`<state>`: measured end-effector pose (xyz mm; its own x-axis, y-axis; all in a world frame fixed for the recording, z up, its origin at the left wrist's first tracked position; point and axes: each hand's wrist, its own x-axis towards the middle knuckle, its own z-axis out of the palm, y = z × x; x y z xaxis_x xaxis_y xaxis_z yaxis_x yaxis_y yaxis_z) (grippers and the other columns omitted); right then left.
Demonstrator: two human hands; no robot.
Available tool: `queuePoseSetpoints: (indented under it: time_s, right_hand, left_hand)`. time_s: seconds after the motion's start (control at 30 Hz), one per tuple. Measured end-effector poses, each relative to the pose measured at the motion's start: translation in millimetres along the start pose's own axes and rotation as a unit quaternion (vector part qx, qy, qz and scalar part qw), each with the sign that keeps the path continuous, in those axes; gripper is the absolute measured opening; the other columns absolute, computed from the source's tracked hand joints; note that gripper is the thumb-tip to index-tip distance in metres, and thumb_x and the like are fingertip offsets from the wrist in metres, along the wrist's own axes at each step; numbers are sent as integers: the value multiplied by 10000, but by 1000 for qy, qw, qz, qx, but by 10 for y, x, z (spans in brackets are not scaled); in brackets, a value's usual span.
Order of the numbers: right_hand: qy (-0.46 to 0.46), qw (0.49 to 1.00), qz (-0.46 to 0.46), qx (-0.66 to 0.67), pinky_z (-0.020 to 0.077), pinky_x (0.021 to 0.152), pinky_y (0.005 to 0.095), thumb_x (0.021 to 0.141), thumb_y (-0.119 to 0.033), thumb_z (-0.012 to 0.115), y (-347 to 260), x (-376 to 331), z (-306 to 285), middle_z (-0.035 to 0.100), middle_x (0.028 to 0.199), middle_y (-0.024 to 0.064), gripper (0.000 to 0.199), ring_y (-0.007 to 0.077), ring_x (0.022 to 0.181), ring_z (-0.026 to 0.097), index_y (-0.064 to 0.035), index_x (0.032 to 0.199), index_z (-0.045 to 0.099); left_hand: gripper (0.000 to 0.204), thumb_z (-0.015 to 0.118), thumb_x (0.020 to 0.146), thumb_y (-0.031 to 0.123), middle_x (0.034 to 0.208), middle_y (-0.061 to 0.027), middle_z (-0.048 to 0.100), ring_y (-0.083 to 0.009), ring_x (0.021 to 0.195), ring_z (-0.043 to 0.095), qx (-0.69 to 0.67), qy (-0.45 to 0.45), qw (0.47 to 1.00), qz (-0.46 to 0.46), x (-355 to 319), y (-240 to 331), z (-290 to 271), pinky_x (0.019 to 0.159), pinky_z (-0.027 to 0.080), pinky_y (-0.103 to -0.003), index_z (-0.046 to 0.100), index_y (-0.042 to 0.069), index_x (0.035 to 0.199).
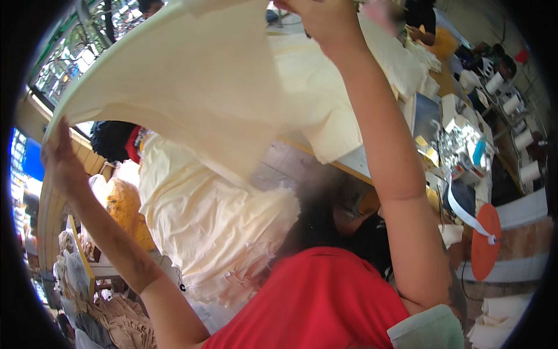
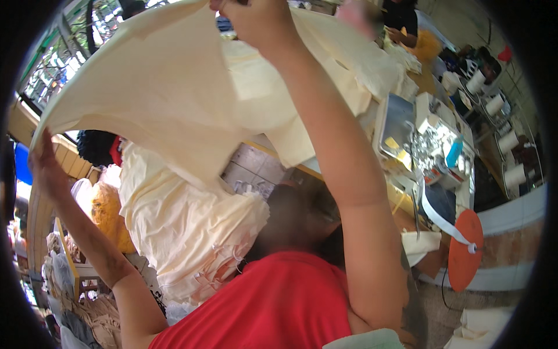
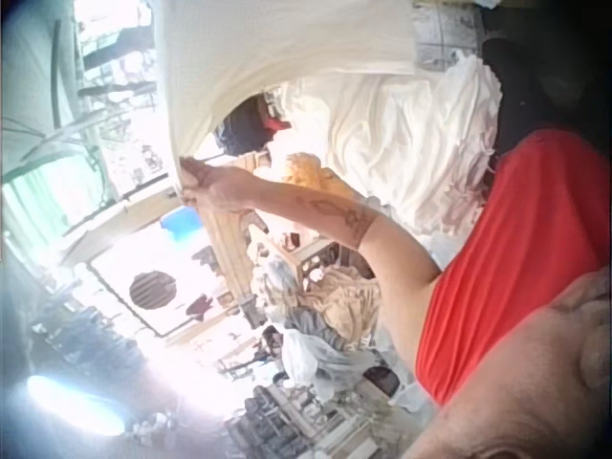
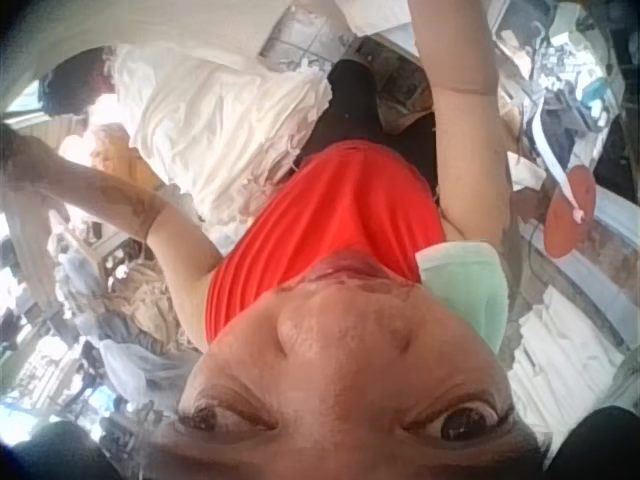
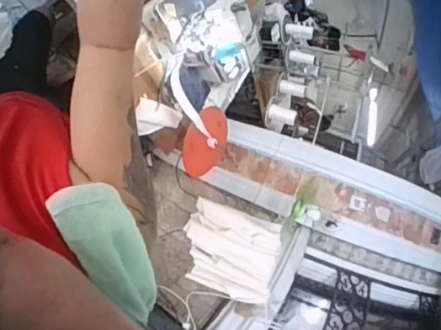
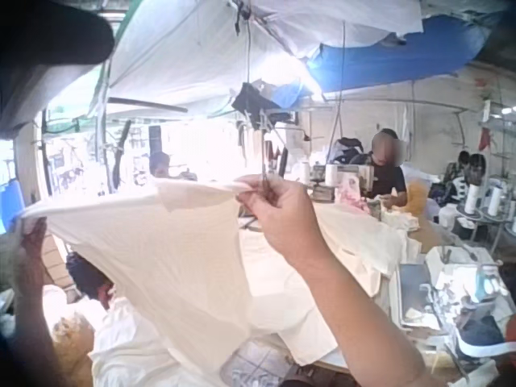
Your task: The person sorts and stacks pieces of light-colored fabric by hand, handling them one at a time and placing them into a pile.
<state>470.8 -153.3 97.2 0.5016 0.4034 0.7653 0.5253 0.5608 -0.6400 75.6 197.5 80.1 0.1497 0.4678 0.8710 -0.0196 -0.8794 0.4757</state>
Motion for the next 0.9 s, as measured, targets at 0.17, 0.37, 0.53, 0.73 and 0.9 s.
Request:
queuePoseSetpoints:
  time_s: [0.17, 0.37, 0.53, 0.73, 0.9]
  right_hand:
    - [-43, 992, 89, 78, 543, 813, 243, 970, -35, 584, -361, -806, 486, 729, 957, 41, 211, 84, 844, 666, 1, 1135, 711]
    - [-266, 942, 202, -45, 460, 1033, 342, 887, -4, 576, 114, -2176, 473, 674, 1276, 139, 363, 218, 1213, 613, 8, 1238, 666]
    - [-365, 879, 257, -170, 461, 1048, 357, 861, -1, 626, 400, -3122, 322, 598, 1361, 198, 397, 338, 1223, 600, -64, 1251, 674]
    - [-192, 846, 414, -275, 545, 721, 353, 871, -244, 760, -34, -3275, -265, 711, 953, 177, 359, 286, 804, 702, -40, 1157, 684]
    - [-133, 797, 448, -382, 537, 706, 401, 880, -340, 751, 28, -3666, -406, 681, 837, 229, 430, 330, 761, 703, 21, 1083, 636]
  left_hand:
    - [260, 445, 1022, 188, 1104, -123, 639, -251, 1071, 616, -48, 166, 984, -48, -602, 836, -1225, 983, 468, -365, 602, 23, 1147]
    - [243, 447, 976, 188, 915, -50, 607, -147, 915, 590, 66, 175, 926, -328, -2431, 954, -2100, 848, 477, -316, 617, 15, 965]
    - [289, 547, 967, 226, 855, -162, 673, -252, 771, 652, 331, -294, 717, -539, -2840, 1417, -1407, 700, 502, -368, 670, -36, 978]
    - [244, 629, 972, 182, 1083, -142, 705, -233, 1032, 684, 40, -395, 825, -402, -2892, 1202, 330, 899, 541, -354, 655, -12, 1116]
    - [276, 669, 938, 231, 972, -153, 707, -243, 987, 701, -71, -521, 790, -315, -3300, 1062, 1775, 811, 550, -353, 602, -29, 1004]
